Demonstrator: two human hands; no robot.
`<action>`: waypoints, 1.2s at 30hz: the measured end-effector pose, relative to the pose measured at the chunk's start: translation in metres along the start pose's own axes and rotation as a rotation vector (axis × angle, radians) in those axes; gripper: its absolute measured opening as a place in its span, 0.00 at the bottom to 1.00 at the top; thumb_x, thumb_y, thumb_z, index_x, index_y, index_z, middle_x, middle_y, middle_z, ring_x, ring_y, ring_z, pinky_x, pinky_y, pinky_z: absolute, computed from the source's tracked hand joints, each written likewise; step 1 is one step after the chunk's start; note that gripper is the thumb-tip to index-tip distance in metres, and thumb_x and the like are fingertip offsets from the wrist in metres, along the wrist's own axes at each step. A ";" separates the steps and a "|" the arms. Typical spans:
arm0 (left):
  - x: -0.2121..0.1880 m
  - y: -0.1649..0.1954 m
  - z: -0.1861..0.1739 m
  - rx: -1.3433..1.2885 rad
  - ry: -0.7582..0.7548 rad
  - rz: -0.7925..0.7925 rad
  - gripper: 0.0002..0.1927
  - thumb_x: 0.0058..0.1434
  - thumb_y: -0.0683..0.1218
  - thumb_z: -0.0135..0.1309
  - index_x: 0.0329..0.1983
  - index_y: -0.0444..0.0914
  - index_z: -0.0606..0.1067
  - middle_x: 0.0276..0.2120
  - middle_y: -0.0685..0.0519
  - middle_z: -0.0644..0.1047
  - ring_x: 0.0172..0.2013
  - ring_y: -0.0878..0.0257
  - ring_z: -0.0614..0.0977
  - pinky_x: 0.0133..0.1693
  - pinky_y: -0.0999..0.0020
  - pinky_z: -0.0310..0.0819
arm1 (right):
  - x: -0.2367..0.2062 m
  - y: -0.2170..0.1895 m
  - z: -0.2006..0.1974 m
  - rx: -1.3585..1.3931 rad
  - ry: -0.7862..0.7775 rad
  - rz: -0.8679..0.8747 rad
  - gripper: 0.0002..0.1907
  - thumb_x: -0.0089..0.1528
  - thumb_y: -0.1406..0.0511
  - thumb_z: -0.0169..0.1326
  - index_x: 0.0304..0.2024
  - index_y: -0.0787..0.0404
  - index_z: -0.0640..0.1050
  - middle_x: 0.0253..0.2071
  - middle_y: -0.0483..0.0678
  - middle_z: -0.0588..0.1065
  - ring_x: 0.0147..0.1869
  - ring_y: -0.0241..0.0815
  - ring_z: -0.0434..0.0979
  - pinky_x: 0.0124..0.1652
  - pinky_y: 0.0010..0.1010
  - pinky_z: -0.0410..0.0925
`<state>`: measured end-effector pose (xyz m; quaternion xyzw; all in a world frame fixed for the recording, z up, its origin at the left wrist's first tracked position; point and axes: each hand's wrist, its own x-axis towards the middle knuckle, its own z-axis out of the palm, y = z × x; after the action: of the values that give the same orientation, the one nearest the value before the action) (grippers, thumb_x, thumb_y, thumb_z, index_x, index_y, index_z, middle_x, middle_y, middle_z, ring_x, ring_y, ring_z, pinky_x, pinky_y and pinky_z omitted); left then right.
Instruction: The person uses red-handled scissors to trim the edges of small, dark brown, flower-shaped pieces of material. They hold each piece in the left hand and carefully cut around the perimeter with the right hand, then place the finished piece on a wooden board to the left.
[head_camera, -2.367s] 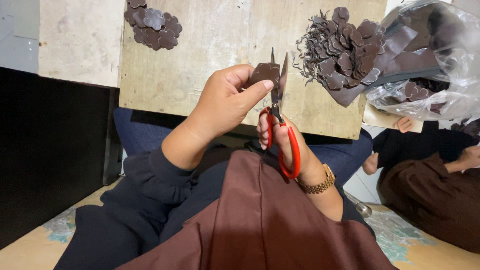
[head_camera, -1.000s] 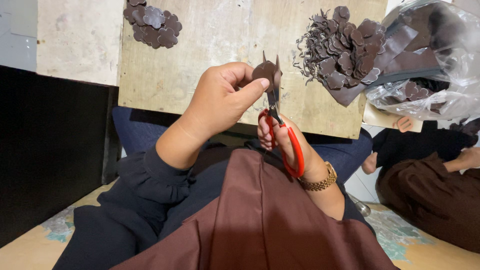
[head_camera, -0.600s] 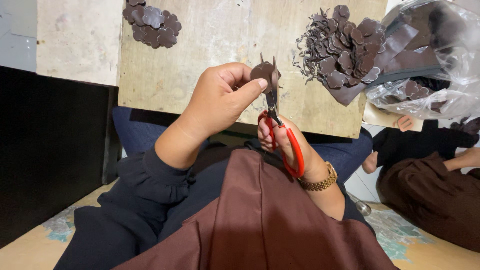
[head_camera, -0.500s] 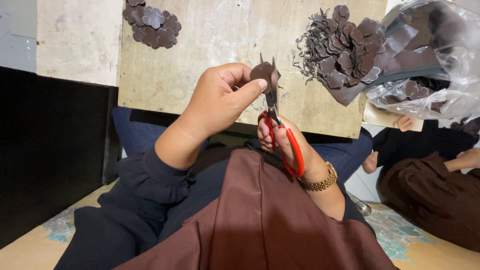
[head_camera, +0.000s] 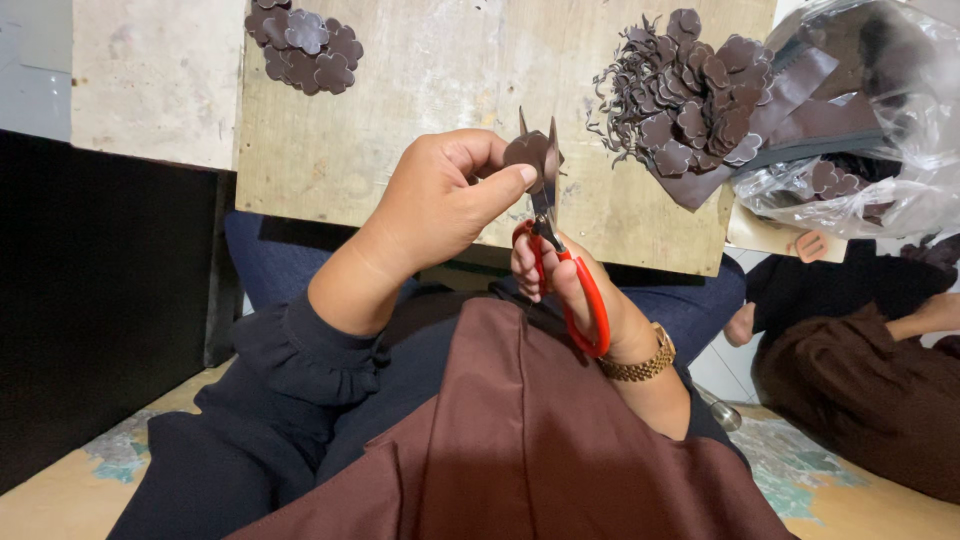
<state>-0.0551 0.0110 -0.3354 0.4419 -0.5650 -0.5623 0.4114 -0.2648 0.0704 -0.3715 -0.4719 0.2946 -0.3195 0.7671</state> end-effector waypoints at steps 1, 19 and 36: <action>0.000 0.000 0.000 -0.003 0.001 -0.009 0.09 0.66 0.46 0.58 0.34 0.35 0.80 0.26 0.60 0.78 0.29 0.76 0.74 0.32 0.78 0.70 | 0.000 0.001 0.000 0.009 0.001 0.006 0.37 0.64 0.34 0.49 0.47 0.59 0.66 0.37 0.41 0.60 0.39 0.33 0.56 0.40 0.24 0.58; 0.003 -0.009 0.003 -0.169 0.031 0.015 0.05 0.66 0.41 0.58 0.40 0.35 0.76 0.33 0.57 0.80 0.34 0.74 0.79 0.39 0.78 0.76 | -0.001 0.015 -0.014 -0.108 -0.036 -0.016 0.39 0.65 0.35 0.49 0.54 0.62 0.67 0.42 0.42 0.65 0.43 0.33 0.63 0.45 0.25 0.64; 0.000 -0.012 0.013 -0.505 -0.011 -0.059 0.07 0.67 0.39 0.58 0.44 0.31 0.75 0.35 0.51 0.82 0.35 0.69 0.82 0.40 0.75 0.79 | -0.007 0.001 0.001 -0.053 -0.012 -0.054 0.46 0.64 0.32 0.47 0.59 0.66 0.68 0.52 0.47 0.67 0.54 0.39 0.67 0.56 0.33 0.65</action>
<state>-0.0668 0.0143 -0.3478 0.3383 -0.3957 -0.6997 0.4893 -0.2678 0.0765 -0.3710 -0.5019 0.2857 -0.3293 0.7470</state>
